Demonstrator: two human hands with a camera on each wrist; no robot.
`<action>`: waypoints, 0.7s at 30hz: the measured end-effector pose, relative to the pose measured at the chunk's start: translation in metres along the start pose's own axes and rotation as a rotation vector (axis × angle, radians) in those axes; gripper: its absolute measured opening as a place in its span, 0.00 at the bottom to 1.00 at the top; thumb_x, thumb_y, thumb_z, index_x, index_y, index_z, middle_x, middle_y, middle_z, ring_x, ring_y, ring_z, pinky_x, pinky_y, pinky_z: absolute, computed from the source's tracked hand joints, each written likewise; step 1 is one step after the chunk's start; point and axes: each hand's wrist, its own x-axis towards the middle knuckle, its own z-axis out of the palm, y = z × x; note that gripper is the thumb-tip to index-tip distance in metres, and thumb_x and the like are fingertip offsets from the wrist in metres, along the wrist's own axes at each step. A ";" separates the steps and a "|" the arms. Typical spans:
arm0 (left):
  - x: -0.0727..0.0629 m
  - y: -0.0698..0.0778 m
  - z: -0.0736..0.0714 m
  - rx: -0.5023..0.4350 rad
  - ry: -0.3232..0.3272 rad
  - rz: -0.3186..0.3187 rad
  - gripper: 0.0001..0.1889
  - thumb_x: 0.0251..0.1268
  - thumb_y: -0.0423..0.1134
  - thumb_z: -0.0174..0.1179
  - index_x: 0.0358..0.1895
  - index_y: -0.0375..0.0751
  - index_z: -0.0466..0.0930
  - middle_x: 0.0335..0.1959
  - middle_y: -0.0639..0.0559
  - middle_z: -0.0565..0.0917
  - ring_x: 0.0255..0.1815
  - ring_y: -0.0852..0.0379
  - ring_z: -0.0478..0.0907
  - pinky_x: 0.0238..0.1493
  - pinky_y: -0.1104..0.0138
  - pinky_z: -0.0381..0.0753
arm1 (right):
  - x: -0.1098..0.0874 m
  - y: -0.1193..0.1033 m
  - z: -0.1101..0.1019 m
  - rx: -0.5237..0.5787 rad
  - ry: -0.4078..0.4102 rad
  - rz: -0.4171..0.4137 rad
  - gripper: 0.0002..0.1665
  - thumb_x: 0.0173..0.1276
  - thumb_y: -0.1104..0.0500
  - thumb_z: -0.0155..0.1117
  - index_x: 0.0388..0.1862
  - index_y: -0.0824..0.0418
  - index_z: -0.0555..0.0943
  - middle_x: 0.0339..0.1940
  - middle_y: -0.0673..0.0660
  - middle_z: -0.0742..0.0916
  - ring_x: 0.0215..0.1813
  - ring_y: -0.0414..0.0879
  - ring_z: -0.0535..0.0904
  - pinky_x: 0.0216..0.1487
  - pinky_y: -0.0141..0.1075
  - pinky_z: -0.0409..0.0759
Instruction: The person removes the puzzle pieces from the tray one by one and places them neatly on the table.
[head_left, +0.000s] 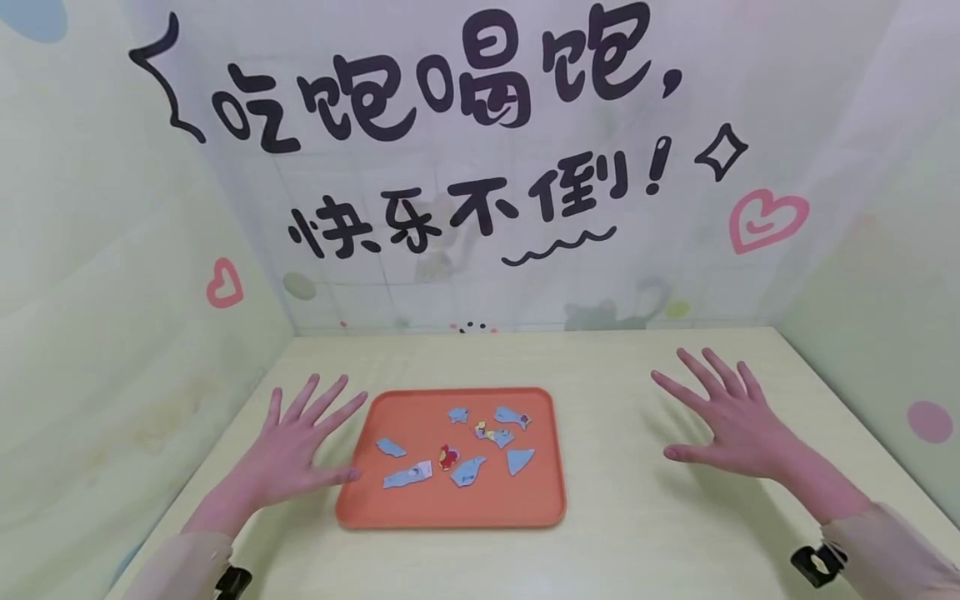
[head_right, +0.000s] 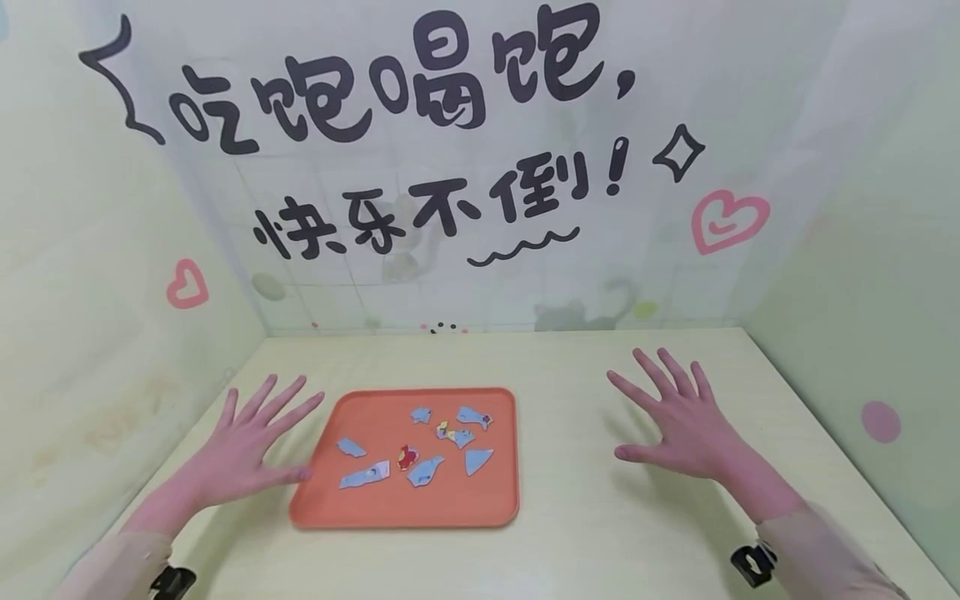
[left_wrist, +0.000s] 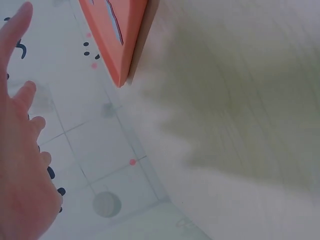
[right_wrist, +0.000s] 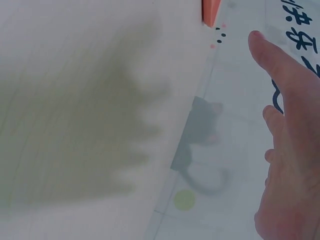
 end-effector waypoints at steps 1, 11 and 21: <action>-0.002 0.001 0.000 -0.005 0.011 0.007 0.51 0.50 0.69 0.66 0.78 0.63 0.54 0.82 0.53 0.51 0.82 0.36 0.41 0.66 0.25 0.43 | 0.003 -0.002 0.001 0.005 -0.001 -0.006 0.57 0.53 0.27 0.68 0.78 0.39 0.58 0.82 0.60 0.55 0.82 0.64 0.43 0.68 0.73 0.47; -0.015 0.011 0.001 -0.047 0.044 0.031 0.48 0.53 0.63 0.68 0.77 0.61 0.57 0.81 0.51 0.55 0.83 0.40 0.42 0.74 0.33 0.33 | 0.038 -0.013 0.003 -0.007 0.014 -0.074 0.54 0.53 0.27 0.68 0.77 0.41 0.62 0.79 0.63 0.59 0.78 0.68 0.50 0.67 0.72 0.49; -0.020 0.023 0.001 -0.052 0.073 0.049 0.45 0.53 0.61 0.69 0.76 0.59 0.62 0.79 0.50 0.59 0.82 0.42 0.46 0.77 0.38 0.35 | 0.072 -0.025 0.002 0.010 -0.018 -0.109 0.54 0.53 0.29 0.69 0.77 0.43 0.62 0.80 0.64 0.56 0.79 0.69 0.47 0.69 0.72 0.47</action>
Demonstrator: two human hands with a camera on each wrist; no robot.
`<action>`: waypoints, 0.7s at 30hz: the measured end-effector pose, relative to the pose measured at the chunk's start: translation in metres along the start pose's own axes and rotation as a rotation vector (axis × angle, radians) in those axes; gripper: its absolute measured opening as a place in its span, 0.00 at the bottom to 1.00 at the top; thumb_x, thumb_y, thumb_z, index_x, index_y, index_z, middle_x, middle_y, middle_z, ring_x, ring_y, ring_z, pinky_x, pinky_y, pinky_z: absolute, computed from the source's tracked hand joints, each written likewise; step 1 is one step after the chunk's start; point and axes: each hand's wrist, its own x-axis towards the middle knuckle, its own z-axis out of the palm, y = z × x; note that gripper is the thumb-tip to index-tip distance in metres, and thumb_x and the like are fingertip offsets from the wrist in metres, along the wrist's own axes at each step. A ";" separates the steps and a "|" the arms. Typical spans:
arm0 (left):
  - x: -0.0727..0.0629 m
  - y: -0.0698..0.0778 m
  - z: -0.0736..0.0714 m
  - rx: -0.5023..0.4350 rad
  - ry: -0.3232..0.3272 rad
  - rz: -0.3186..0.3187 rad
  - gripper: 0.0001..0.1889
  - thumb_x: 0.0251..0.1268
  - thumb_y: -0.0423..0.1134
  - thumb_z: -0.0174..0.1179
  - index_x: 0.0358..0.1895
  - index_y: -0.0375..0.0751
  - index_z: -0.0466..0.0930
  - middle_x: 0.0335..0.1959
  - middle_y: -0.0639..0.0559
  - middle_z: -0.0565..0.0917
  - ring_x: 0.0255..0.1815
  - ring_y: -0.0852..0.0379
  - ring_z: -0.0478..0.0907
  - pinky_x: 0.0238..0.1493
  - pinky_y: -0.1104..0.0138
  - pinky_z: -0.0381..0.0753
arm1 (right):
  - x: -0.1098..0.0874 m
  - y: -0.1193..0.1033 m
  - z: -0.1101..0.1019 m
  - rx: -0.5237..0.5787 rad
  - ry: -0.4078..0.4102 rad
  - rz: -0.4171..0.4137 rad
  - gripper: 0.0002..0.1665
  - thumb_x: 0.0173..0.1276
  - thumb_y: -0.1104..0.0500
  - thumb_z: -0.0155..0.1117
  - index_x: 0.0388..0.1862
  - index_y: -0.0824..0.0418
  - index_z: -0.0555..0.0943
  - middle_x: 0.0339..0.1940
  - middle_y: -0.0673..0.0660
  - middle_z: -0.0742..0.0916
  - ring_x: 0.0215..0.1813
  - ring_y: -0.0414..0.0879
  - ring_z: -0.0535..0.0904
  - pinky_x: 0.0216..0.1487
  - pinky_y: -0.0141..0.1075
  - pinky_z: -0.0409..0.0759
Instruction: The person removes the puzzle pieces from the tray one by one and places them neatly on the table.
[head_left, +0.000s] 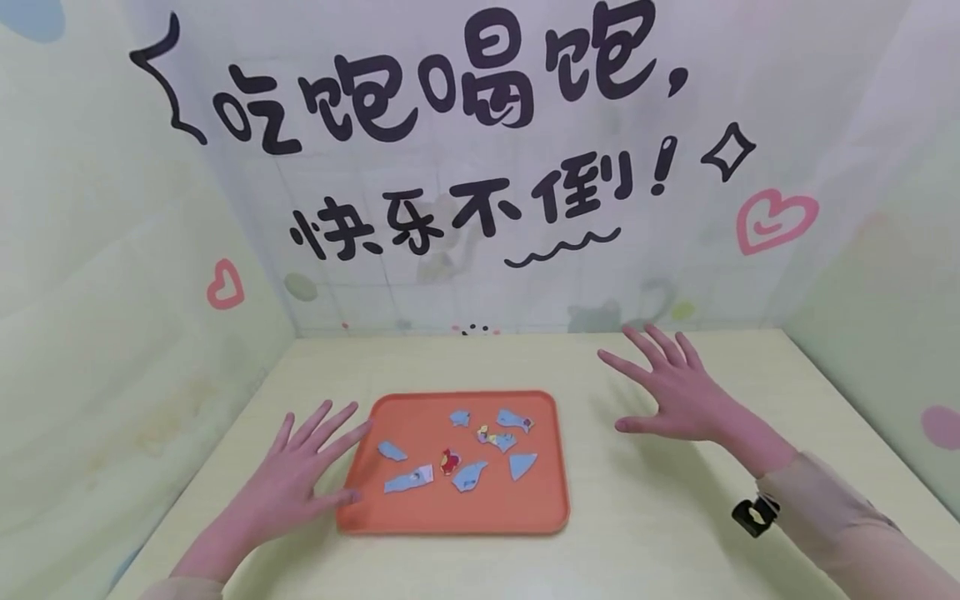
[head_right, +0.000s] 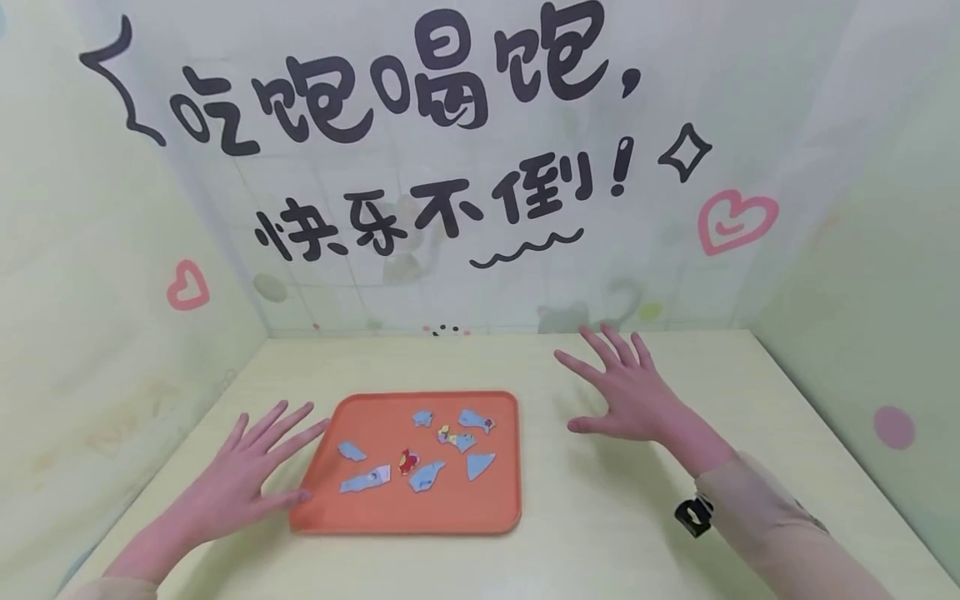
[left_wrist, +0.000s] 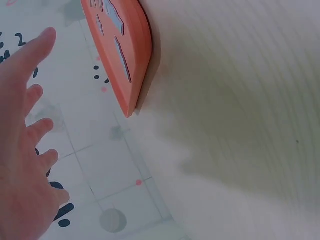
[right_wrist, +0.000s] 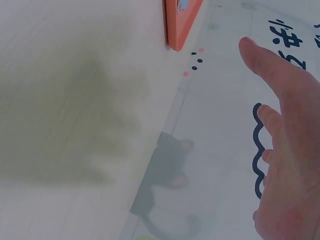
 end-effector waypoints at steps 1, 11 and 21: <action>-0.001 0.001 0.000 -0.003 -0.002 0.001 0.45 0.53 0.60 0.69 0.75 0.59 0.62 0.79 0.51 0.58 0.82 0.42 0.46 0.78 0.39 0.34 | 0.003 -0.001 0.000 0.000 0.004 -0.004 0.54 0.53 0.29 0.69 0.77 0.44 0.62 0.80 0.64 0.56 0.79 0.68 0.47 0.70 0.72 0.46; -0.019 0.012 0.005 -0.040 0.009 -0.006 0.44 0.52 0.60 0.70 0.74 0.58 0.64 0.75 0.49 0.66 0.75 0.38 0.59 0.80 0.46 0.33 | 0.028 -0.017 0.012 0.061 -0.072 -0.009 0.53 0.56 0.31 0.68 0.78 0.44 0.61 0.81 0.64 0.55 0.80 0.69 0.45 0.71 0.71 0.44; -0.028 0.010 0.007 -0.119 0.002 -0.050 0.44 0.51 0.57 0.73 0.73 0.58 0.66 0.72 0.48 0.70 0.70 0.39 0.67 0.61 0.34 0.64 | 0.057 -0.025 0.038 0.137 -0.087 -0.020 0.52 0.57 0.32 0.68 0.78 0.45 0.61 0.81 0.63 0.56 0.80 0.68 0.45 0.71 0.71 0.44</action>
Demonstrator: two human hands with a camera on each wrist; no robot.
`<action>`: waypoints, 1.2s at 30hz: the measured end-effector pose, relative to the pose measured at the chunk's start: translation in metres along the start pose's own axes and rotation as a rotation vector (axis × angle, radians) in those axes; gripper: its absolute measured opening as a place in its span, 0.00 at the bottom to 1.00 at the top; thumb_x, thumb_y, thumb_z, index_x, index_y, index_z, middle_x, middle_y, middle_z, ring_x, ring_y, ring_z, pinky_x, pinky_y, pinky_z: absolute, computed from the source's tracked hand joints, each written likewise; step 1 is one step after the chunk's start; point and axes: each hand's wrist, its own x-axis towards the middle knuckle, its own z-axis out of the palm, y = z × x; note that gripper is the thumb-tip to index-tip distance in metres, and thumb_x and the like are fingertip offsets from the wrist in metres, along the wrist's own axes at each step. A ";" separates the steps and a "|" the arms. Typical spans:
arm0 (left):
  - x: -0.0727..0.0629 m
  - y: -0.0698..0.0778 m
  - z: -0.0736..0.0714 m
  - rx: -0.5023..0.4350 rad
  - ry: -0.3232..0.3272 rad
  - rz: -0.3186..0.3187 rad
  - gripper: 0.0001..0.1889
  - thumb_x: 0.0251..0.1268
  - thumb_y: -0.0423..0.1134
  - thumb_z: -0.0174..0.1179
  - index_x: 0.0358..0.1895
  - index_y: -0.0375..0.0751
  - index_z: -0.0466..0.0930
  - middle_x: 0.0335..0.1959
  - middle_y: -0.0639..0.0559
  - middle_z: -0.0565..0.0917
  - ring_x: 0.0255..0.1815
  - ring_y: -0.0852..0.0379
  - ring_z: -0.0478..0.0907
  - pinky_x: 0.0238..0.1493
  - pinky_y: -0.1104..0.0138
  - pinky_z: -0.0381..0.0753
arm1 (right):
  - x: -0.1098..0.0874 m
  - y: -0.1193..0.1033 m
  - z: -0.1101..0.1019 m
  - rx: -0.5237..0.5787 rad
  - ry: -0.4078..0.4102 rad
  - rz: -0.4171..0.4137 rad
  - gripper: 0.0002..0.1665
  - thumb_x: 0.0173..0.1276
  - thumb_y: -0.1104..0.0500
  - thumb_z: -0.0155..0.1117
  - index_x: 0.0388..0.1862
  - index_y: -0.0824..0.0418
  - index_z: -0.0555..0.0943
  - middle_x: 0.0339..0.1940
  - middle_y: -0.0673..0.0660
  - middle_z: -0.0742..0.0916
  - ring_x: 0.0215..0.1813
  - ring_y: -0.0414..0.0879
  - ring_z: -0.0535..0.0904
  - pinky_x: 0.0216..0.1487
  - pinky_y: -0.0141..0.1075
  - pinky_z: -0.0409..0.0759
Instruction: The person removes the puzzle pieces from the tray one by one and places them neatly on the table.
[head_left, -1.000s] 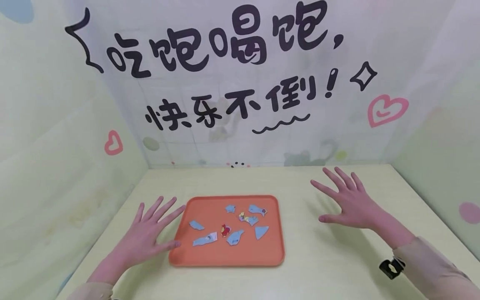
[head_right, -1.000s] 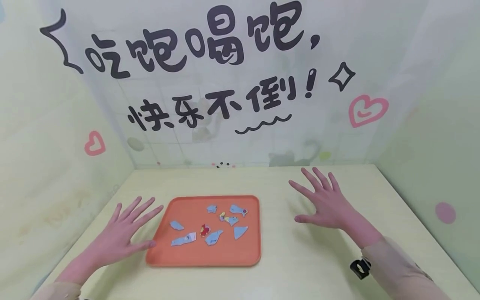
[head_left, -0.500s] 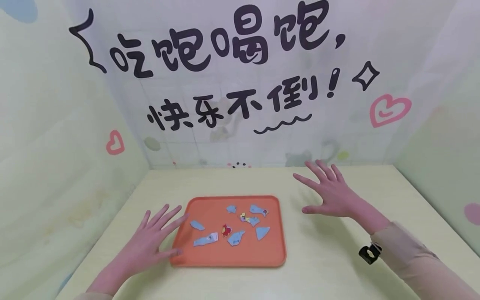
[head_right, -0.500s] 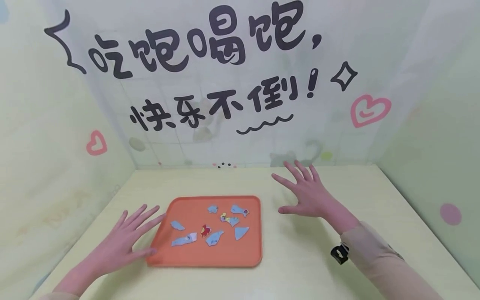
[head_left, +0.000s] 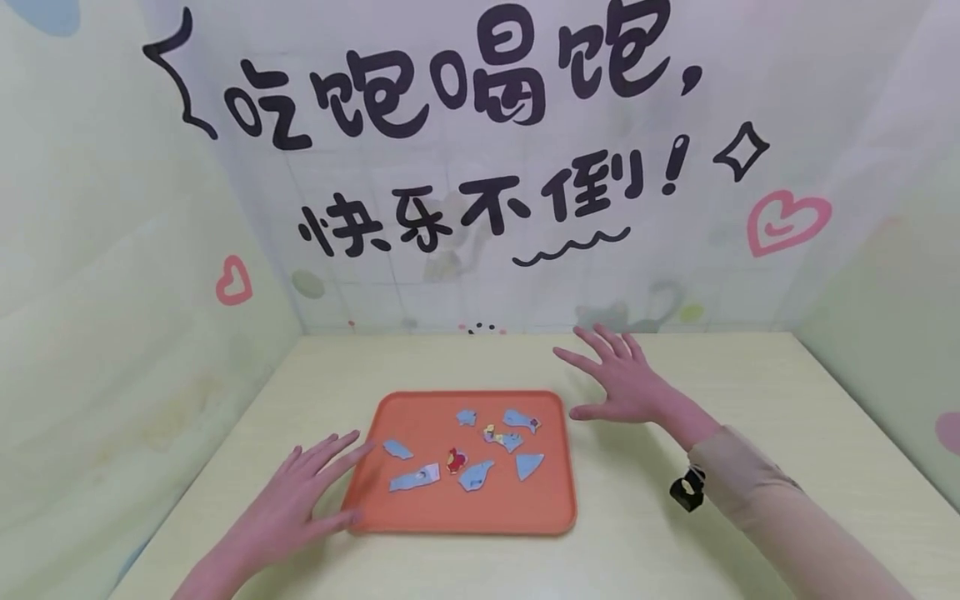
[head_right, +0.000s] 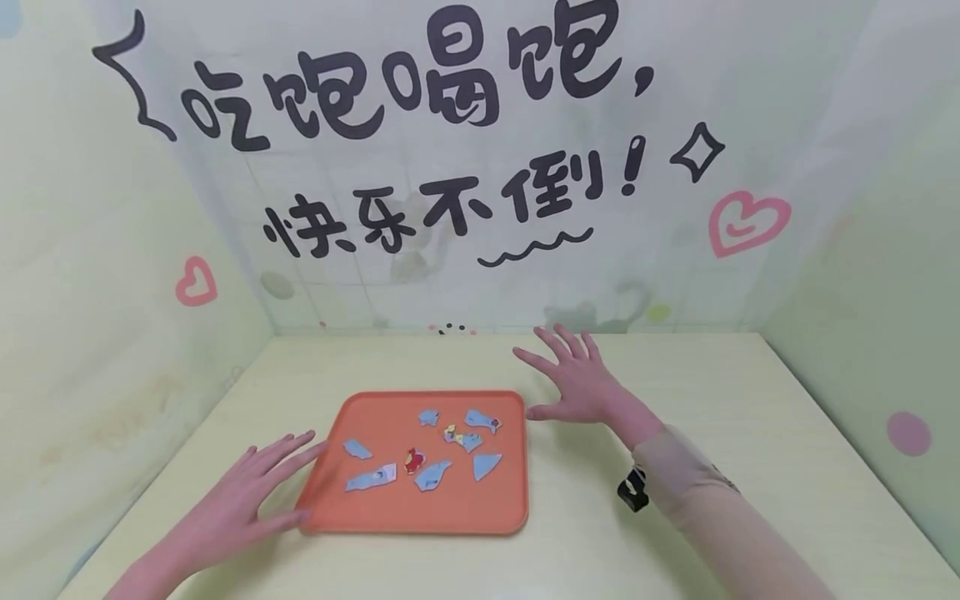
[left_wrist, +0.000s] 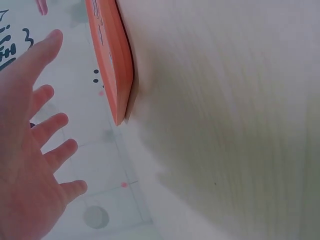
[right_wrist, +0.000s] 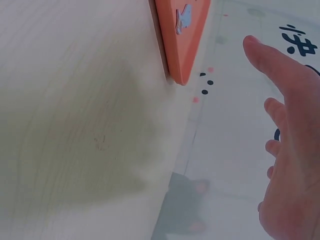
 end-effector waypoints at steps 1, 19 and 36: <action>-0.002 0.000 0.000 -0.005 0.000 -0.006 0.44 0.50 0.57 0.73 0.73 0.57 0.66 0.72 0.49 0.70 0.70 0.40 0.67 0.61 0.34 0.65 | 0.002 -0.001 0.002 0.005 0.000 -0.003 0.52 0.57 0.32 0.68 0.78 0.45 0.61 0.81 0.63 0.57 0.80 0.68 0.45 0.71 0.71 0.44; -0.035 0.020 -0.002 -0.079 -0.045 -0.242 0.34 0.50 0.61 0.71 0.62 0.55 0.78 0.59 0.59 0.80 0.58 0.51 0.78 0.53 0.53 0.80 | 0.030 -0.019 0.028 0.119 -0.030 -0.013 0.52 0.59 0.34 0.69 0.79 0.42 0.58 0.81 0.61 0.57 0.80 0.66 0.48 0.72 0.68 0.46; -0.024 0.031 0.016 -0.275 0.079 -0.202 0.23 0.50 0.38 0.75 0.53 0.49 0.84 0.50 0.58 0.82 0.43 0.63 0.81 0.38 0.70 0.82 | 0.044 -0.044 0.048 0.310 -0.085 0.056 0.44 0.61 0.44 0.72 0.75 0.44 0.66 0.70 0.56 0.72 0.68 0.58 0.63 0.61 0.57 0.62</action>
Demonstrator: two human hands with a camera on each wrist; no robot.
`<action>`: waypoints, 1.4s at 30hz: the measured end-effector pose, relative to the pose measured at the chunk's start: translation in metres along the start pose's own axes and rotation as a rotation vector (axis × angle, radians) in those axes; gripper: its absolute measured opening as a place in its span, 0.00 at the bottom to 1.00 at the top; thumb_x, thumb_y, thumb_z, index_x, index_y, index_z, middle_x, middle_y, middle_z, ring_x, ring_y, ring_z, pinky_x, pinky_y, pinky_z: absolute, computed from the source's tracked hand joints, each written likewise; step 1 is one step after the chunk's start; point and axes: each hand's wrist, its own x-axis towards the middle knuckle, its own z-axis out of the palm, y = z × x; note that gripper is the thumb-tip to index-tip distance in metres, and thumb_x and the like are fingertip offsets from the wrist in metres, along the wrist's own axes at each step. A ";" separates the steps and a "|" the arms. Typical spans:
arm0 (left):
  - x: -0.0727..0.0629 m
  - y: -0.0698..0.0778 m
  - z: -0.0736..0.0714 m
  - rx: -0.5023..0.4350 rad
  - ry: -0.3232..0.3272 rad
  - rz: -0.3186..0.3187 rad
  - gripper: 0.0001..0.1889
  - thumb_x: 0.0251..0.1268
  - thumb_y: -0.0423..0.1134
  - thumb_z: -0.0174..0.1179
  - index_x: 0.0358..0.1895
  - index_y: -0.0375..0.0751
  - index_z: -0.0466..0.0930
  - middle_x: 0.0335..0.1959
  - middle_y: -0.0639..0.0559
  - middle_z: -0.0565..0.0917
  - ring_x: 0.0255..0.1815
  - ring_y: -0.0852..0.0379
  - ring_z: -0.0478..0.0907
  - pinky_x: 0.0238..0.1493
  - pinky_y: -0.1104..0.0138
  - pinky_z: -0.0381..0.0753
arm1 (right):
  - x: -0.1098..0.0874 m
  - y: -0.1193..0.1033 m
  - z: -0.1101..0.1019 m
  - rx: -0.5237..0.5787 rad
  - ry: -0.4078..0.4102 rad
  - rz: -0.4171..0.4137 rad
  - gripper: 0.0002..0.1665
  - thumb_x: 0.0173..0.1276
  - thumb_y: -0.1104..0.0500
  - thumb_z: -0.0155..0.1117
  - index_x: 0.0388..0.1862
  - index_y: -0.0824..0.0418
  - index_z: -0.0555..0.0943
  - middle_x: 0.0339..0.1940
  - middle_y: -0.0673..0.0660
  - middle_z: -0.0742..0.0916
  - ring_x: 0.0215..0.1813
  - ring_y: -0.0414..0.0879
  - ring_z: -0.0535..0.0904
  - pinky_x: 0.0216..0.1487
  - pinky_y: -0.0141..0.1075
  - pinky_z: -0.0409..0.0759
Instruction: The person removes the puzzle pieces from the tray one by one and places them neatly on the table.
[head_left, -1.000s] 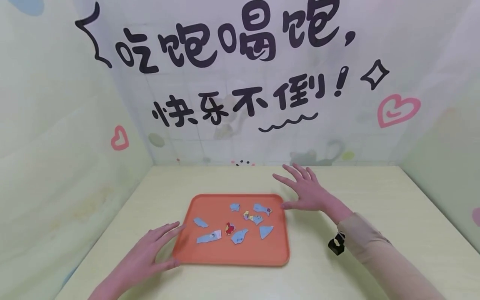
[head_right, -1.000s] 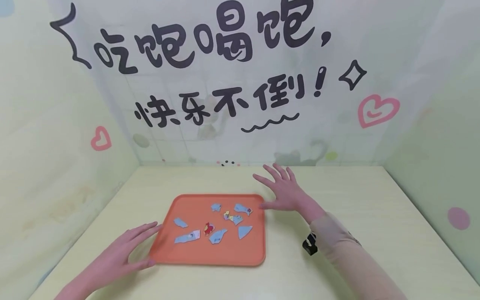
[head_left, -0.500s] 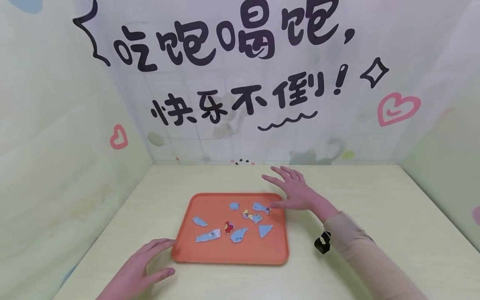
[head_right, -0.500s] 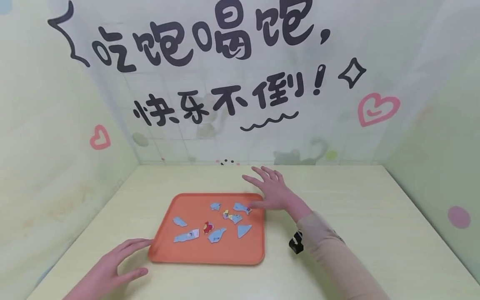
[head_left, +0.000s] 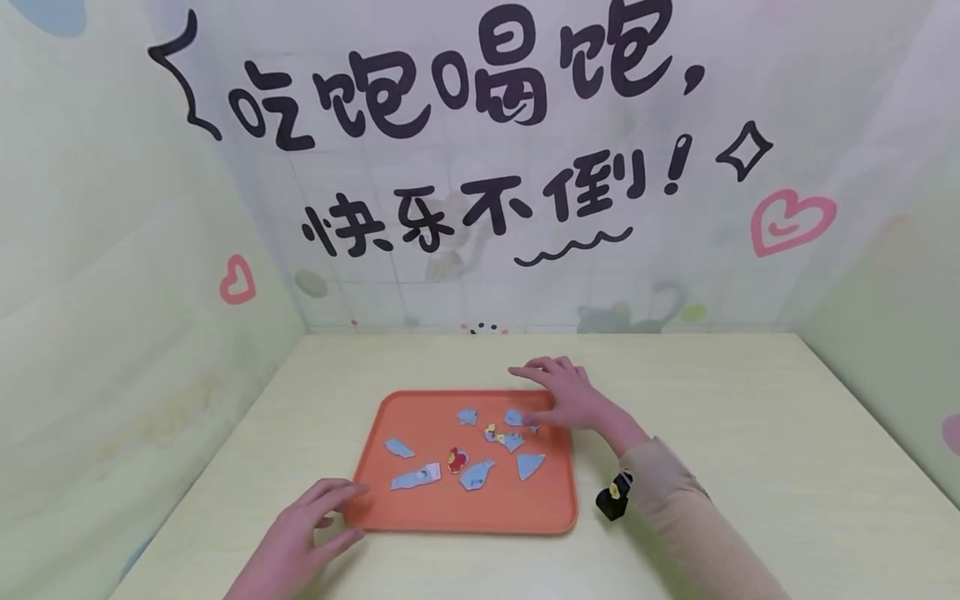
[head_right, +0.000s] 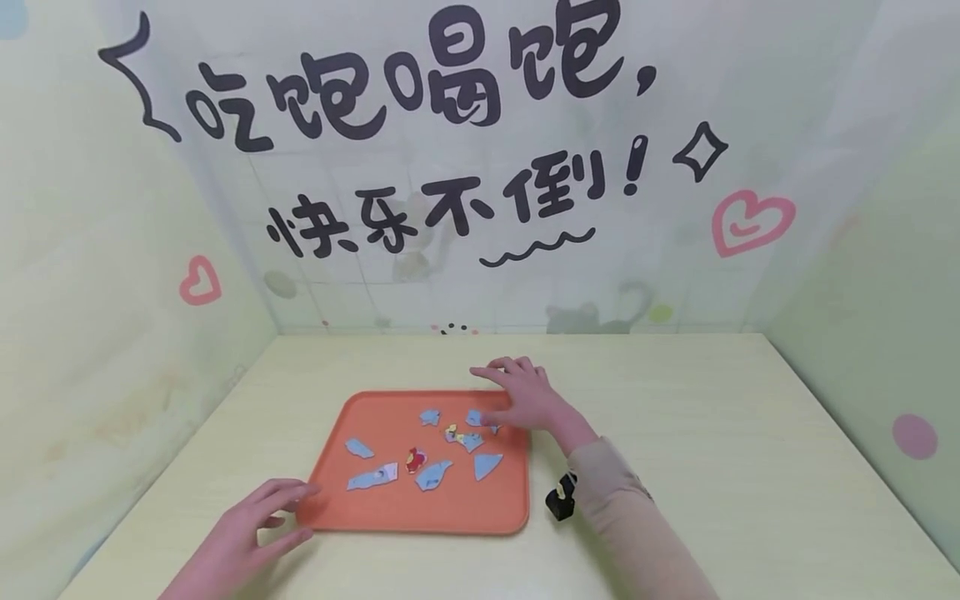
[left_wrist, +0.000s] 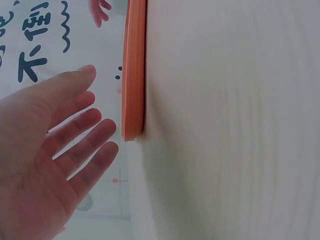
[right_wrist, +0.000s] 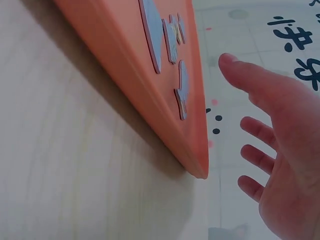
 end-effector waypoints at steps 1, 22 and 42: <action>0.000 0.001 0.000 0.001 -0.007 -0.003 0.22 0.50 0.37 0.75 0.51 0.50 0.84 0.49 0.59 0.82 0.42 0.64 0.80 0.38 0.70 0.82 | 0.000 0.000 0.002 0.008 -0.004 0.006 0.43 0.61 0.44 0.72 0.74 0.45 0.67 0.70 0.56 0.73 0.68 0.57 0.64 0.61 0.56 0.62; 0.000 0.000 -0.003 -0.059 -0.159 -0.191 0.11 0.53 0.37 0.73 0.35 0.61 0.87 0.37 0.64 0.81 0.37 0.68 0.76 0.33 0.74 0.75 | 0.017 -0.006 0.023 0.189 -0.117 0.165 0.17 0.62 0.56 0.73 0.51 0.52 0.85 0.41 0.50 0.83 0.44 0.44 0.74 0.50 0.38 0.75; 0.013 -0.009 0.006 -0.181 -0.170 -0.181 0.05 0.56 0.39 0.71 0.29 0.54 0.84 0.30 0.62 0.78 0.30 0.73 0.73 0.33 0.74 0.77 | 0.031 -0.011 0.022 0.223 -0.227 0.125 0.10 0.64 0.61 0.71 0.44 0.56 0.85 0.35 0.50 0.84 0.35 0.42 0.76 0.37 0.32 0.78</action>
